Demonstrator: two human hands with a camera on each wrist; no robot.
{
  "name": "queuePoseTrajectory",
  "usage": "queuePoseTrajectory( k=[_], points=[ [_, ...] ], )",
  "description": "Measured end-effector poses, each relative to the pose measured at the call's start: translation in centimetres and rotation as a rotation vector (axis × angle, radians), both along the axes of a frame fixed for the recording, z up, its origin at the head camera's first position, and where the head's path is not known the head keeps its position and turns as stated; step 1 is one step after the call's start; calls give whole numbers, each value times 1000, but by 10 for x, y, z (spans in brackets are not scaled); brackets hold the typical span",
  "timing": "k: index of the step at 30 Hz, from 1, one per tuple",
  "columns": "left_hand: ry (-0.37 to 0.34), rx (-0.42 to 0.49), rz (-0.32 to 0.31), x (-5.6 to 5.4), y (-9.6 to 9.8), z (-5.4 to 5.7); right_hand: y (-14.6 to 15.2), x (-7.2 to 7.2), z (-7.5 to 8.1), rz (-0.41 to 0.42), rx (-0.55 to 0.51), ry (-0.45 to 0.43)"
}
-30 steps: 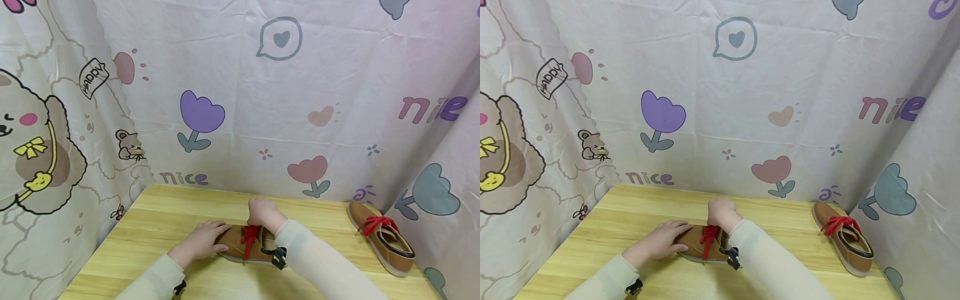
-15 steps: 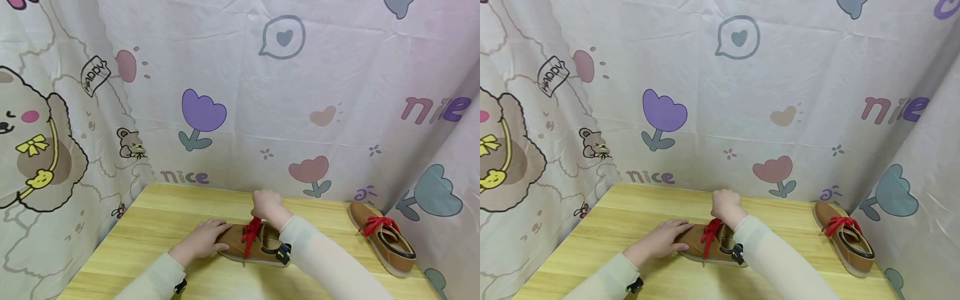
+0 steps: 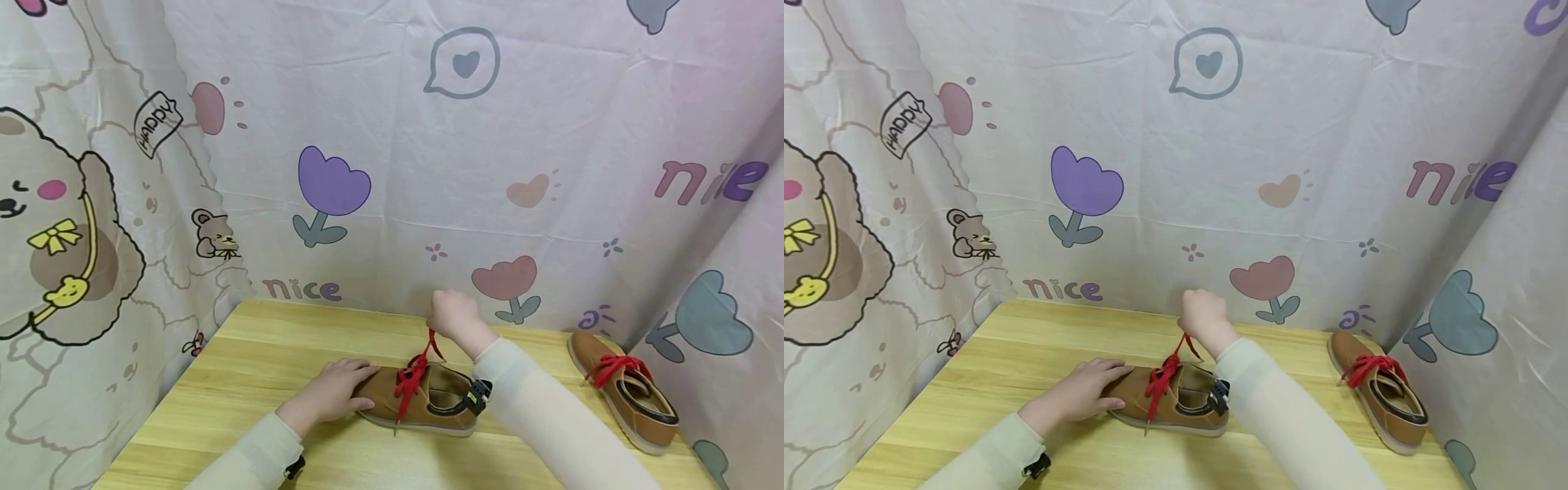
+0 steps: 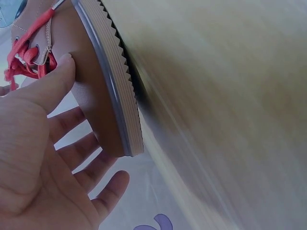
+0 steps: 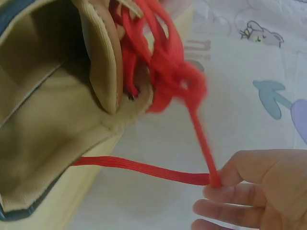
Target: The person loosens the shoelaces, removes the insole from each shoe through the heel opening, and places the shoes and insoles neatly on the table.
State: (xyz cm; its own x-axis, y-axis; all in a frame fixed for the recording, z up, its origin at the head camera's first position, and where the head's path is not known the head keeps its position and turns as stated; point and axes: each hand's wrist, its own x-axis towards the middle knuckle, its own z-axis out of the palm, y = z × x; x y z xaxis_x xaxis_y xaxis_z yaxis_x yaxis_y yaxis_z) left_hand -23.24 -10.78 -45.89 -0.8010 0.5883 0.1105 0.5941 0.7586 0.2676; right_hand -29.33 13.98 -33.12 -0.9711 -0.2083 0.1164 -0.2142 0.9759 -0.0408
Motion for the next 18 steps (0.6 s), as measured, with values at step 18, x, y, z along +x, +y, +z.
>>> queuePoseTrajectory(
  k=[18],
  points=[
    [-19, -1, -1, -2, 1, -2, 30, -9, -20, 48, -70, 123]
  ],
)
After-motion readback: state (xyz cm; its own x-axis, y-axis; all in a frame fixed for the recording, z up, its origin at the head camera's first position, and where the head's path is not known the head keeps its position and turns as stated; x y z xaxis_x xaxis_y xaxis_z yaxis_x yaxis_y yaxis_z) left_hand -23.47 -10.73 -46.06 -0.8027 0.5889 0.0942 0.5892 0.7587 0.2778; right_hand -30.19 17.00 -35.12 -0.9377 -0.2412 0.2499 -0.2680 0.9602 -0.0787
